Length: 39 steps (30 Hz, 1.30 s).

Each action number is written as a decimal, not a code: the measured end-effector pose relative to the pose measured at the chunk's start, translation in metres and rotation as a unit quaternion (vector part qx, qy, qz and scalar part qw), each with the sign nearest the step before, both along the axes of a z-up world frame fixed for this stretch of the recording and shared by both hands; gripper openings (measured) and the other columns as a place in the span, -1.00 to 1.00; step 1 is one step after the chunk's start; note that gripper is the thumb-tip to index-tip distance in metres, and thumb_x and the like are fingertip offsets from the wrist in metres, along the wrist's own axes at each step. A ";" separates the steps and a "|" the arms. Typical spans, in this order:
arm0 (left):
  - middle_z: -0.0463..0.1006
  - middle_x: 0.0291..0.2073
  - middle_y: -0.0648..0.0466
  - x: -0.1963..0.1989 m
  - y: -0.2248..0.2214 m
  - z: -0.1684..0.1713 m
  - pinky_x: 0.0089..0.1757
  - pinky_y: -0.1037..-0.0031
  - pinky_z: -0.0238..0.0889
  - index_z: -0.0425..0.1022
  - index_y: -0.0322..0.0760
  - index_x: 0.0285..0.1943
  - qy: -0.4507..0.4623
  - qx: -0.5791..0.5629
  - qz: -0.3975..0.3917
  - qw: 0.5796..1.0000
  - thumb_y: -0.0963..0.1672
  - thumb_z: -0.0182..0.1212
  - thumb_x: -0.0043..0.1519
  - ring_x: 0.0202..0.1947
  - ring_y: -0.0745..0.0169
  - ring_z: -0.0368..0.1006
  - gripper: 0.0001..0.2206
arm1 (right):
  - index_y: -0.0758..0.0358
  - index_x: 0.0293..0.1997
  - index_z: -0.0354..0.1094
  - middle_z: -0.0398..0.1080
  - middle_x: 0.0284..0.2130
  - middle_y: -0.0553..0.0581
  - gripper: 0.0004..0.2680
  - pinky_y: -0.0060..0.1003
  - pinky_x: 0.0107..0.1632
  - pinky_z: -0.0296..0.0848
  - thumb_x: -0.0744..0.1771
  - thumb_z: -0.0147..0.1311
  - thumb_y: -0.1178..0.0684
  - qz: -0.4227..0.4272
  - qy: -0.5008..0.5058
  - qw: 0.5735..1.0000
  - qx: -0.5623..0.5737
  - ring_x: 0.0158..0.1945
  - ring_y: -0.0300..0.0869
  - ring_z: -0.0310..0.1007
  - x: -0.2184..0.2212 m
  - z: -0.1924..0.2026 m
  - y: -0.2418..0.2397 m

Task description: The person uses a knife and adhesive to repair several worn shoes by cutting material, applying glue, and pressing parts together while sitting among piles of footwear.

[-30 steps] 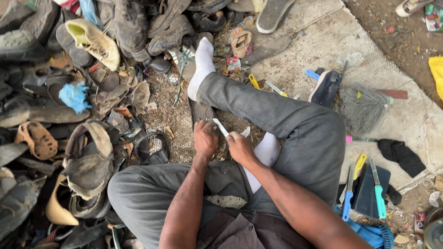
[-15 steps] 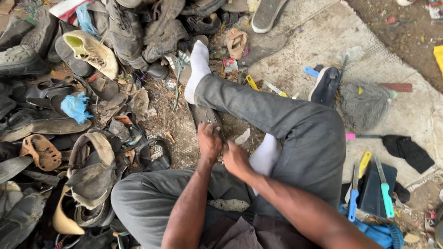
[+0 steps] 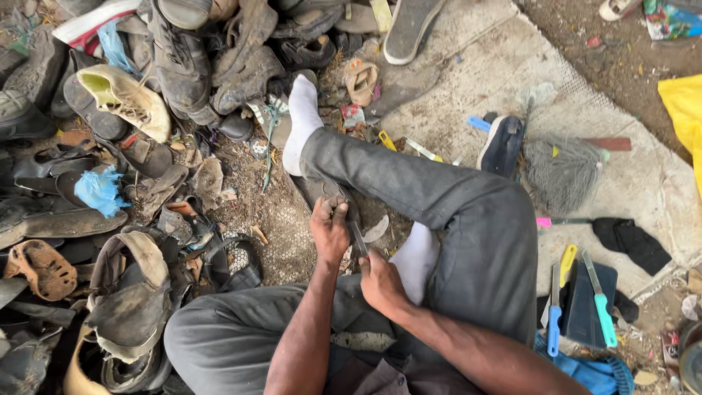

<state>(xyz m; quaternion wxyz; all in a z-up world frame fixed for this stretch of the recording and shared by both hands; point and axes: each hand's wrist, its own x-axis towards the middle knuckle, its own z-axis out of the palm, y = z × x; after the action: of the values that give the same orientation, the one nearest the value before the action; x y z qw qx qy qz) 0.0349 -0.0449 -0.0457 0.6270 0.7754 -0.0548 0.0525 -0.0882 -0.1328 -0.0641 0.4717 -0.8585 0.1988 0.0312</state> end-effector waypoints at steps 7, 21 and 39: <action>0.57 -0.21 0.02 -0.009 -0.001 -0.001 -0.11 0.51 0.33 0.48 -0.40 -0.11 -0.008 -0.109 -0.045 0.993 -0.25 0.14 0.34 -0.19 0.28 0.45 -0.96 | 0.34 -0.21 0.31 0.46 -0.42 0.42 -0.84 0.11 -0.26 0.37 0.39 -0.01 0.03 -0.093 -0.085 0.992 0.013 -0.30 0.31 0.47 0.009 -0.007 -0.016; 0.52 -0.37 0.08 -0.016 0.008 -0.007 -0.31 0.54 0.27 0.42 -0.31 -0.15 0.154 -0.374 -0.034 0.914 -0.25 0.07 0.37 -0.39 0.38 0.36 -0.94 | 0.35 -0.19 0.26 0.43 -0.50 0.45 -0.88 0.12 -0.30 0.37 0.39 -0.06 0.09 -0.013 -0.089 0.995 0.046 -0.36 0.32 0.48 0.041 -0.003 0.006; 0.49 -0.33 0.00 0.004 -0.024 -0.042 -0.16 0.38 0.25 0.45 -0.38 -0.06 0.127 -0.582 -0.103 0.797 -0.26 0.11 0.37 -0.32 0.20 0.34 -0.95 | 0.30 -0.18 0.22 0.41 -0.42 0.49 -0.88 0.15 -0.28 0.41 0.40 -0.08 0.06 -0.074 -0.094 0.993 -0.011 -0.31 0.37 0.46 0.007 -0.042 0.009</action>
<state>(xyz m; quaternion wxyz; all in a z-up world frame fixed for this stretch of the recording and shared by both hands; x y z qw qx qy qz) 0.0393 -0.0687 -0.0876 0.9630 0.2541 -0.0133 -0.0891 -0.0814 -0.1237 -0.1065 0.4800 -0.8457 0.2168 -0.0864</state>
